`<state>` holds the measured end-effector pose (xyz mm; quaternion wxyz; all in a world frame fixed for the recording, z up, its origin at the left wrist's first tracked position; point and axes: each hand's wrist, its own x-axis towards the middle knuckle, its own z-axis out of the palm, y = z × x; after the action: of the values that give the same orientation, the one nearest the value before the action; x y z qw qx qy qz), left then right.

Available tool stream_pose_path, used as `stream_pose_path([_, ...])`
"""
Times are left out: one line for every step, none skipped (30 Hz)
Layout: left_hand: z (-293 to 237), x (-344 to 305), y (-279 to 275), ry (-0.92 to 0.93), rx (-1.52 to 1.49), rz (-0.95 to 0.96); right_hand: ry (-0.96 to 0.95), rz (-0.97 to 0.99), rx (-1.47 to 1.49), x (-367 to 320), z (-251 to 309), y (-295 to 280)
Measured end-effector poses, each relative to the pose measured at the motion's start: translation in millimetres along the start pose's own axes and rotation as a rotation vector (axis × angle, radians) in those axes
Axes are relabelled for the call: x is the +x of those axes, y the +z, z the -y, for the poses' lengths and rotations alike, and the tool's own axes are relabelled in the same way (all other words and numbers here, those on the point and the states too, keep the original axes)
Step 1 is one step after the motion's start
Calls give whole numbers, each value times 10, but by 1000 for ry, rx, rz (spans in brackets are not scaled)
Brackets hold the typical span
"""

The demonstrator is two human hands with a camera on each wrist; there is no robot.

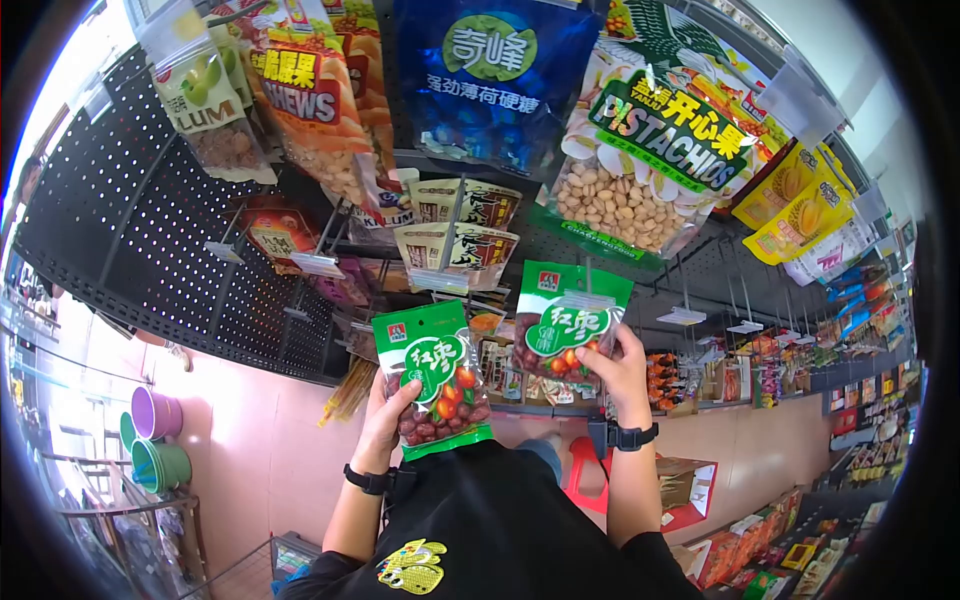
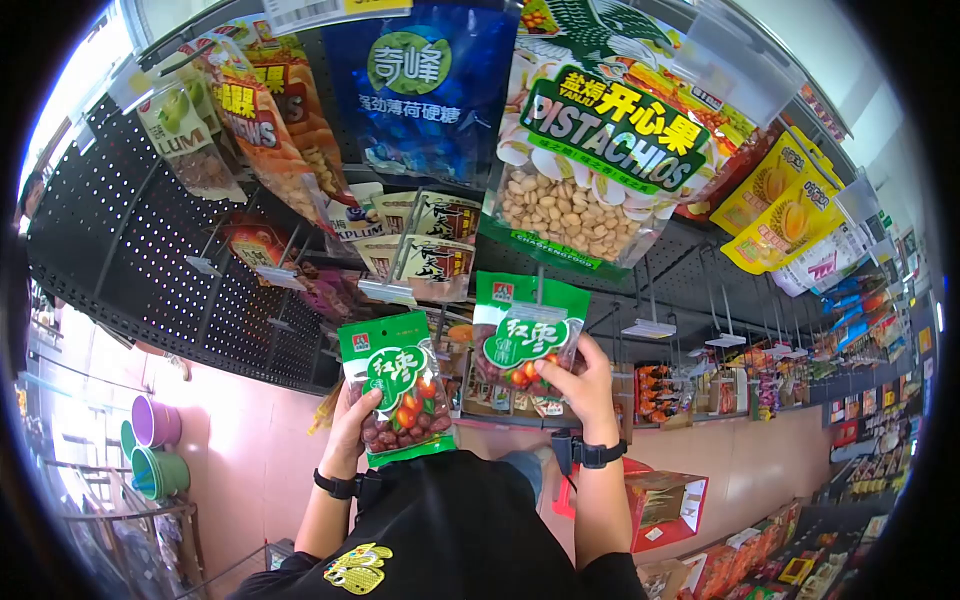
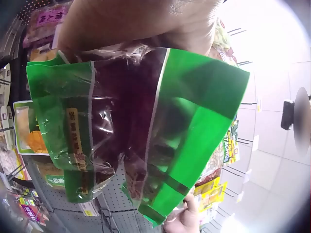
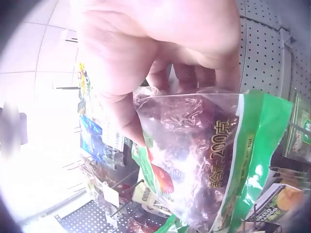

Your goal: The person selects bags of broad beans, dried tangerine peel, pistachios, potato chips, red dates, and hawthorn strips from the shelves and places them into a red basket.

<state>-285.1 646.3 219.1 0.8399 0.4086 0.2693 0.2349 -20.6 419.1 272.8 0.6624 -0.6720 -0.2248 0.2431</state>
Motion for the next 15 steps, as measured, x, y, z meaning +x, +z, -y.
stream_pose_path([22, 23, 5, -2, 10, 3, 12, 25, 24, -59, 45, 2])
stream_pose_path([34, 37, 13, -4, 21, 6, 49, 41, 55, -108, 68, -9])
stream_pose_path([35, 51, 29, -8, 24, 11, 50, 33, 56, -147, 98, -13])
stream_pose_path([35, 68, 56, -10, 29, 25, 68, 84, 67, -184, 126, -19])
stream_pose_path([36, 80, 78, -11, 33, 39, 85, 135, 78, -215, 132, -26])
stream_pose_path([34, 86, 96, -15, 36, 42, 86, 169, 72, -247, 87, -39])
stream_pose_path([31, 90, 116, -17, 51, 57, 87, 163, 74, -286, 105, -1])
stream_pose_path([34, 94, 134, -19, 66, 72, 171, 174, 203, -332, 149, 88])
stream_pose_path([55, 98, 147, -22, 69, 79, 253, 184, 333, -370, 169, 152])
stream_pose_path([71, 103, 164, -30, 67, 92, 248, 212, 347, -377, 88, 196])
stream_pose_path([76, 106, 192, -38, 66, 104, 248, 246, 333, -388, 46, 224])
stream_pose_path([66, 88, 231, -45, 63, 131, 285, 239, 404, -421, 38, 246])
stream_pose_path([99, 85, 232, -59, 93, 137, 321, 231, 477, -440, 118, 330])
stream_pose_path([124, 80, 247, -72, 89, 144, 318, 220, 485, -449, 110, 373])
stream_pose_path([149, 76, 283, -88, 87, 154, 344, 215, 427, -467, 93, 397])
